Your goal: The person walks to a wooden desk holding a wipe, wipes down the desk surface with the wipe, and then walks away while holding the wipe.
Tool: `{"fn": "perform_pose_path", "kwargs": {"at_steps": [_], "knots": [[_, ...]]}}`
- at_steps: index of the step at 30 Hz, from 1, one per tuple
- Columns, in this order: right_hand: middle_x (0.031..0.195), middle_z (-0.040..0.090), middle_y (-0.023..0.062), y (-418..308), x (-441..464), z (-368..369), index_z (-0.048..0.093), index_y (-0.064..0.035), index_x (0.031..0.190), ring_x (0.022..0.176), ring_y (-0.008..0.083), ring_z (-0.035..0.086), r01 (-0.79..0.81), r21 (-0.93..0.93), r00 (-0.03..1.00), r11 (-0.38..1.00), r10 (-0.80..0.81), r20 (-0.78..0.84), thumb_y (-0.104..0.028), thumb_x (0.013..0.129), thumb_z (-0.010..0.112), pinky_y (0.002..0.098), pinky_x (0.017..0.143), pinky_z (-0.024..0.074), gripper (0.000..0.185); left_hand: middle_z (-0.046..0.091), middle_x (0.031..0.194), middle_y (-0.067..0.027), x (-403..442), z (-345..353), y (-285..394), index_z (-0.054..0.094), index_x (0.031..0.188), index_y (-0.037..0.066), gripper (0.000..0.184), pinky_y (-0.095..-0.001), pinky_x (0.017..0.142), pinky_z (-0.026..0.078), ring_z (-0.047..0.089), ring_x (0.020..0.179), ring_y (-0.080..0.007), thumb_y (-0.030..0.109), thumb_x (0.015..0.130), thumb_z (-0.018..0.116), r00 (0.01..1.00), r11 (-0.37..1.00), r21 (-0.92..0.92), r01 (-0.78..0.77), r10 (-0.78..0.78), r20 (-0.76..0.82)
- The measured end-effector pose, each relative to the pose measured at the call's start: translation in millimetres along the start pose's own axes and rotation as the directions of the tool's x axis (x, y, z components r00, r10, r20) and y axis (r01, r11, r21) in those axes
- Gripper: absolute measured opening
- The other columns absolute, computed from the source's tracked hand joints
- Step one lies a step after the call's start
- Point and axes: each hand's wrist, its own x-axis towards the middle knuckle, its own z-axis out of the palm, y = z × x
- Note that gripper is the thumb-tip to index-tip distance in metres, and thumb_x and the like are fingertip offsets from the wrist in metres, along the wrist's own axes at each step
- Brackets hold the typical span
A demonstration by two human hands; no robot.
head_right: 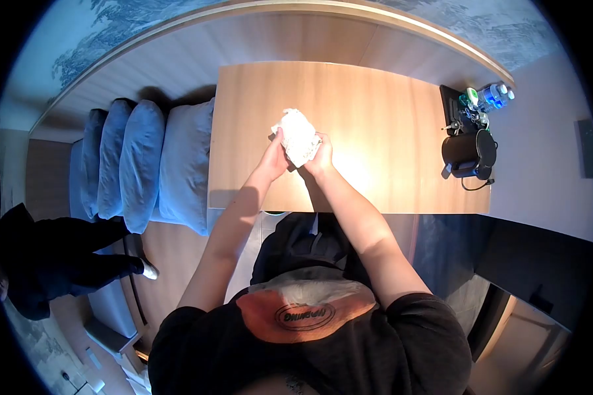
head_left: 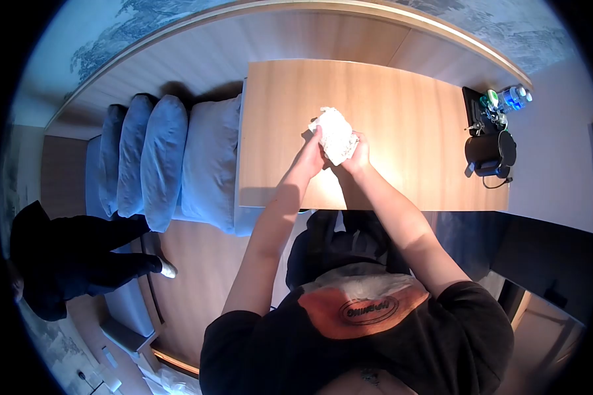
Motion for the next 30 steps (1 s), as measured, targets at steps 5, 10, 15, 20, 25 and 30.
{"fn": "perform_pose_path", "kwargs": {"at_steps": [5,10,15,20,25,30], "knots": [[0.112,0.056,0.0142,31.7,13.1,-14.5,0.049,0.0007,0.114,0.102,0.0283,0.055,-0.007,-0.404,0.999,0.915,-0.01,-0.041,-0.023,0.089,0.035,0.0421,0.091,0.0435,0.037,0.054,0.118,-0.0131,-2.1,-27.0,-8.5,0.044,0.123,0.002,0.04,-0.0394,0.093,0.044,0.054,0.109,-0.0268,0.029,0.093,0.046,0.974,0.971,-0.09,-0.222,0.225,0.027],[0.1,0.058,0.0064,28.3,3.2,-16.5,0.051,-0.0059,0.114,0.085,0.0178,0.055,0.005,-0.73,0.982,0.683,-0.143,-0.127,-0.023,0.091,0.042,0.0331,0.08,0.0479,0.03,0.055,0.117,-0.0158,-8.8,-77.8,39.3,0.048,0.119,0.0,0.032,-0.0381,0.087,0.047,0.057,0.101,-0.03,0.016,0.091,0.049,0.741,0.764,0.444,-0.467,0.613,-0.274],[0.1,0.059,0.0069,17.1,-3.4,-31.7,0.05,-0.0041,0.114,0.081,0.0165,0.057,0.002,-0.748,0.979,0.663,-0.153,-0.133,-0.021,0.091,0.039,0.0304,0.074,0.0486,0.031,0.045,0.128,-0.0215,-40.7,-113.6,97.6,0.046,0.124,0.001,0.043,-0.0389,0.099,0.036,0.043,0.117,-0.0359,0.01,0.082,0.053,0.466,-0.083,0.995,-0.056,0.879,0.1],[0.096,0.06,0.0095,2.9,-22.7,-38.7,0.05,-0.001,0.113,0.076,0.0158,0.058,0.041,-0.797,0.963,0.603,-0.236,-0.129,-0.016,0.092,0.036,0.0286,0.07,0.0491,0.03,0.026,0.142,-0.0209,17.9,-156.9,94.8,0.034,0.134,0.005,0.062,-0.0449,0.107,0.02,0.023,0.132,-0.0362,0.008,0.076,0.054,0.558,-0.393,0.909,0.141,0.79,0.255],[0.086,0.059,0.0075,-31.8,-49.9,-65.0,0.053,-0.0008,0.108,0.065,0.0115,0.055,0.218,-0.787,0.815,0.577,-0.552,-0.179,-0.005,0.089,0.034,0.0235,0.058,0.0471,0.027,0.02,0.145,-0.0185,47.9,-122.2,66.2,0.028,0.139,0.013,0.067,-0.0498,0.108,0.013,0.018,0.134,-0.0358,0.011,0.077,0.053,0.523,-0.339,0.867,0.365,0.845,0.11],[0.076,0.055,0.0031,-78.0,-61.2,-102.9,0.051,-0.0015,0.109,0.057,0.0077,0.047,0.322,-0.866,0.573,0.382,-0.807,-0.143,-0.002,0.088,0.035,0.0217,0.052,0.0424,0.026,0.024,0.145,-0.0104,70.0,-56.9,17.6,0.027,0.14,0.018,0.067,-0.0492,0.107,0.016,0.02,0.134,-0.0312,0.02,0.08,0.057,0.708,-0.547,0.808,0.221,0.66,0.253]]}}
